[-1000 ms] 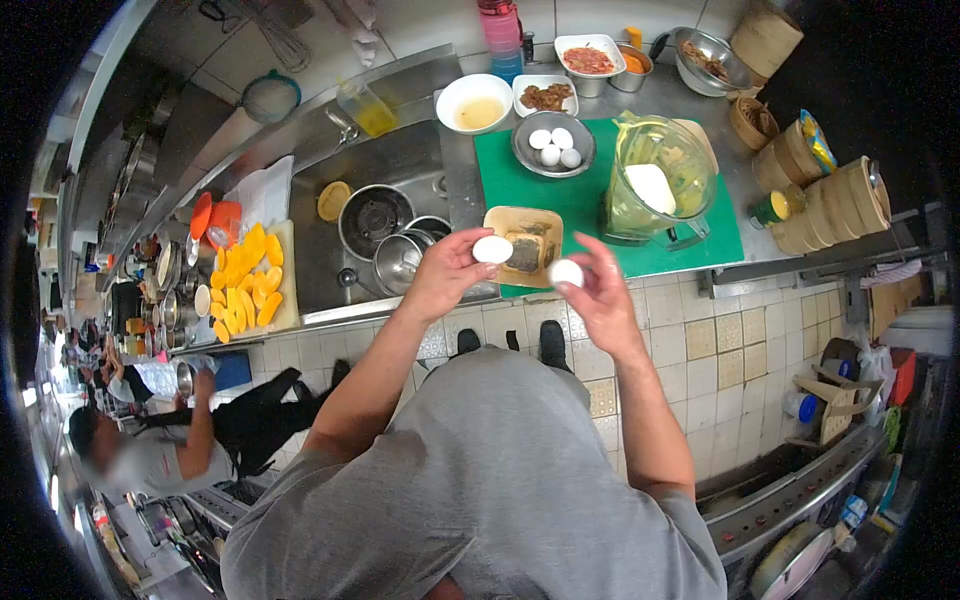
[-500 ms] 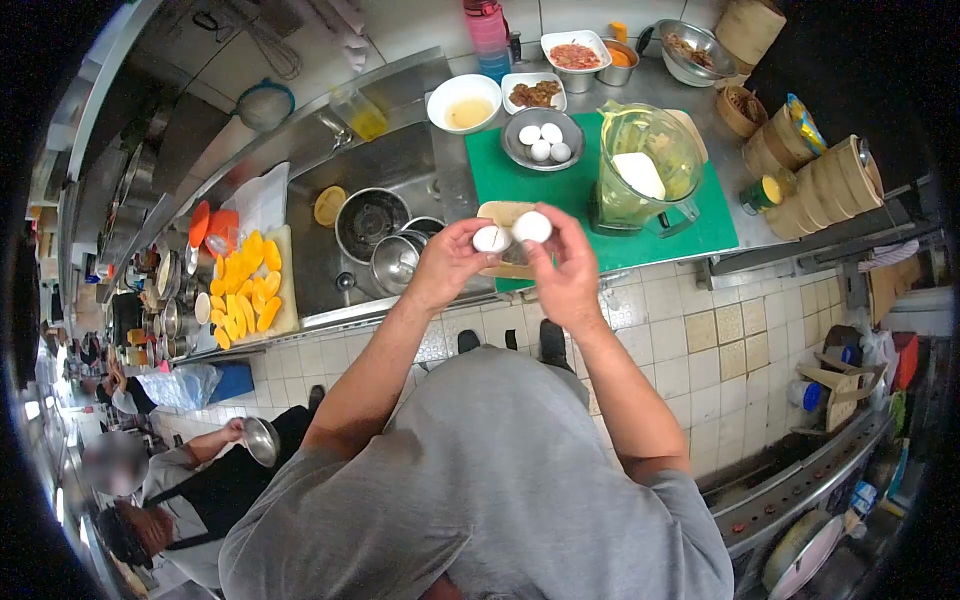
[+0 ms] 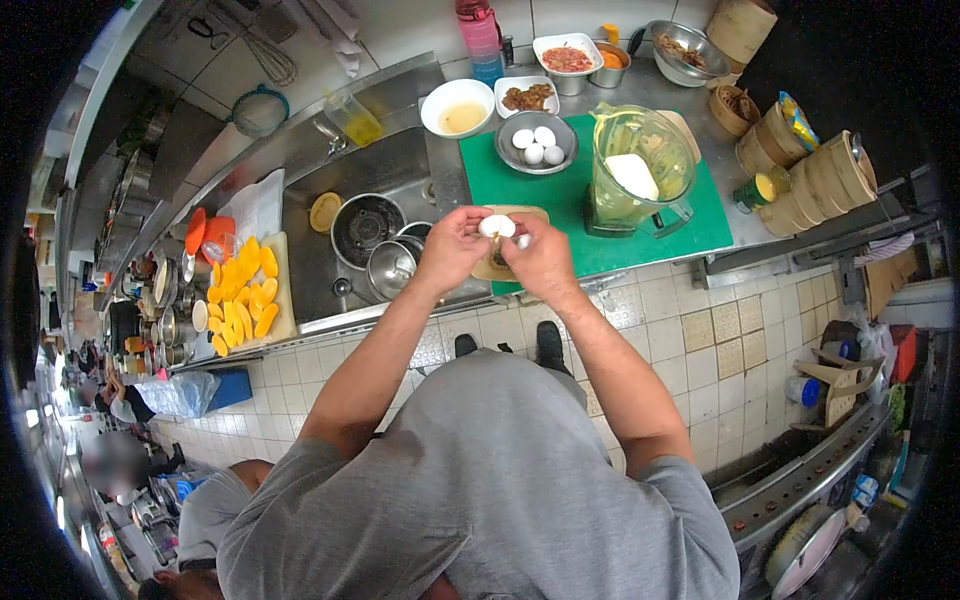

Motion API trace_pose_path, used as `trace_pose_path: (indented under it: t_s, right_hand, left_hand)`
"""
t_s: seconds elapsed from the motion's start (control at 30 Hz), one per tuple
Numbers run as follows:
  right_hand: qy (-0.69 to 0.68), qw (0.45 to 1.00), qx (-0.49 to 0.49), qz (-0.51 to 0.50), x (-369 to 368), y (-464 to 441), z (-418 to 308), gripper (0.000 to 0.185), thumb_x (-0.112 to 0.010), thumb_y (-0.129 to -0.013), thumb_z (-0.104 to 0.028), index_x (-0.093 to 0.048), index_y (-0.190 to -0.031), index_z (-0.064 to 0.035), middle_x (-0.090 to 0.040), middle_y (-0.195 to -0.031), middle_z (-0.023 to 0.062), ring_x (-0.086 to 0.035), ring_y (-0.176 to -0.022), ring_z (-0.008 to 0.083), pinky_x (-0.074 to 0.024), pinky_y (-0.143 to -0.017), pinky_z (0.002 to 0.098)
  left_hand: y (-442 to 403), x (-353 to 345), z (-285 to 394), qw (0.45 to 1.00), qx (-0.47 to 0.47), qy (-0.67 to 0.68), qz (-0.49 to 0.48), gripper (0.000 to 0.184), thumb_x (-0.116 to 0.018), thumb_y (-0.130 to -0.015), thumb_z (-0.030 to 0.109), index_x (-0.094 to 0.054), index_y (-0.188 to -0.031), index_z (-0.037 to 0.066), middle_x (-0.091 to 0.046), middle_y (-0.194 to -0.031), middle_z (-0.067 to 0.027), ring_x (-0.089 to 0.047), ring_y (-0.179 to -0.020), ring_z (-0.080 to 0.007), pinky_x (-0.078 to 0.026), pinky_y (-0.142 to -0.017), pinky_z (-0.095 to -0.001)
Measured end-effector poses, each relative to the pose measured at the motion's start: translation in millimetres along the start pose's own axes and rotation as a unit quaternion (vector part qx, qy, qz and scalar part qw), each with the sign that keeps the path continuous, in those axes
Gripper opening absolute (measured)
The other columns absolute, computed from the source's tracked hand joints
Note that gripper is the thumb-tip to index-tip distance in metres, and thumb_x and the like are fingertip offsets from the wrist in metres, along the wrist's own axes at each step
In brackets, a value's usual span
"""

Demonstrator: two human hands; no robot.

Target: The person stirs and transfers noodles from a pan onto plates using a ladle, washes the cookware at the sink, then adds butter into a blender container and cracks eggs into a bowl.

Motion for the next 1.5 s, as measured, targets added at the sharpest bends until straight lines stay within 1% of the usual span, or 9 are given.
trace_pose_path:
  t_s: [0.23,0.33,0.6,0.63,0.8,0.93,1.13,1.43,1.5]
  right_hand:
    - [0.117,0.988,0.082,0.060,17.2,-3.0,-18.0,0.032,-0.070,-0.083,-0.004,-0.069,-0.115,-0.0023,-0.072,-0.107,0.0198,-0.069,-0.100,0.0396,-0.0564,-0.090,0.0428]
    - [0.211,0.966,0.141,0.052,22.7,-3.5,-28.3,0.036,-0.073,-0.083,-0.004,-0.068,-0.118,-0.0031,-0.071,-0.109,0.0198,-0.069,-0.104,0.0384,-0.0555,-0.091,0.0434]
    - [-0.063,0.997,-0.035,-0.018,19.8,-5.7,-8.6,0.047,-0.076,-0.084,-0.002,-0.064,-0.130,-0.0057,-0.072,-0.112,0.0153,-0.071,-0.105,0.0288,-0.0560,-0.090,0.0383]
    - [-0.066,0.997,0.042,0.018,21.8,-1.7,-13.4,0.052,-0.075,-0.085,-0.003,-0.061,-0.135,-0.0070,-0.072,-0.114,0.0145,-0.071,-0.104,0.0278,-0.0557,-0.091,0.0373]
    - [-0.073,0.987,-0.108,0.096,53.4,35.6,23.4,0.055,-0.078,-0.085,-0.009,-0.057,-0.136,-0.0076,-0.072,-0.108,0.0121,-0.070,-0.099,0.0225,-0.0563,-0.087,0.0347]
    - [-0.195,0.923,-0.159,0.290,125.4,107.3,98.4,0.055,-0.083,-0.087,-0.016,-0.055,-0.134,-0.0070,-0.072,-0.106,0.0087,-0.069,-0.096,0.0157,-0.0561,-0.085,0.0304]
    - [-0.088,0.707,-0.461,0.529,203.9,277.7,347.9,0.057,-0.082,-0.086,-0.021,-0.052,-0.132,-0.0031,-0.069,-0.083,0.0108,-0.064,-0.058,0.0193,-0.0502,-0.046,0.0327]
    - [-0.413,0.672,-0.540,0.294,75.2,124.1,449.7,0.021,-0.076,-0.094,-0.026,-0.069,-0.103,-0.0075,-0.065,-0.085,0.0046,-0.061,-0.063,0.0181,-0.0480,-0.054,0.0327]
    - [-0.385,0.642,-0.561,0.353,70.6,120.3,459.2,0.015,-0.072,-0.096,-0.025,-0.071,-0.099,-0.0101,-0.064,-0.088,0.0054,-0.062,-0.072,0.0188,-0.0469,-0.053,0.0343]
  left_hand:
    - [-12.3,8.3,-3.0,1.000,0.009,0.028,0.007,0.040,-0.064,-0.087,-0.007,-0.061,-0.127,0.000,-0.069,-0.116,-0.0124,-0.070,-0.103,-0.0164,-0.056,-0.090,-0.0296]
    - [-10.7,11.6,21.0,0.980,-0.035,-0.195,0.002,0.041,-0.071,-0.087,0.001,-0.062,-0.127,0.004,-0.069,-0.117,-0.0131,-0.070,-0.105,-0.0211,-0.056,-0.090,-0.0339]
    - [-5.4,-14.3,61.1,0.951,-0.138,-0.276,0.000,0.036,-0.079,-0.085,0.015,-0.065,-0.117,0.006,-0.070,-0.116,-0.0158,-0.058,-0.116,-0.0364,-0.047,-0.101,-0.0466]
    - [-5.5,-23.7,62.9,0.950,-0.148,-0.273,-0.028,0.036,-0.079,-0.085,0.015,-0.065,-0.117,0.006,-0.070,-0.116,-0.0158,-0.058,-0.116,-0.0364,-0.047,-0.101,-0.0466]
    - [-6.8,-27.7,75.2,0.914,-0.182,-0.361,-0.024,0.029,-0.079,-0.087,0.016,-0.071,-0.114,0.007,-0.061,-0.141,-0.0166,-0.056,-0.128,-0.0336,-0.043,-0.109,-0.0431]
    - [-12.0,6.5,69.5,0.926,-0.108,-0.361,-0.016,0.030,-0.077,-0.089,0.015,-0.071,-0.117,0.008,-0.058,-0.147,-0.0154,-0.055,-0.131,-0.0310,-0.044,-0.107,-0.0399]
    - [-10.5,77.6,32.2,0.953,-0.014,-0.300,0.042,0.025,-0.070,-0.095,0.009,-0.068,-0.119,0.004,-0.054,-0.149,-0.0176,-0.056,-0.131,-0.0259,-0.045,-0.108,-0.0366]
    - [-30.5,64.0,27.7,0.915,0.038,-0.397,0.053,0.029,-0.074,-0.093,0.015,-0.070,-0.119,0.005,-0.057,-0.146,-0.0202,-0.055,-0.134,-0.0294,-0.042,-0.112,-0.0379]
    - [-48.2,61.4,19.6,0.893,-0.008,-0.449,0.026,0.029,-0.076,-0.091,0.017,-0.072,-0.117,0.006,-0.056,-0.148,-0.0149,-0.058,-0.126,-0.0246,-0.049,-0.091,-0.0320]
Point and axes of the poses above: each hand's wrist, its own y-axis away from the middle knuckle, its own x-axis out of the back of the hand, z = x × y, the point moved 8 cm from there along -y, towards the middle knuckle
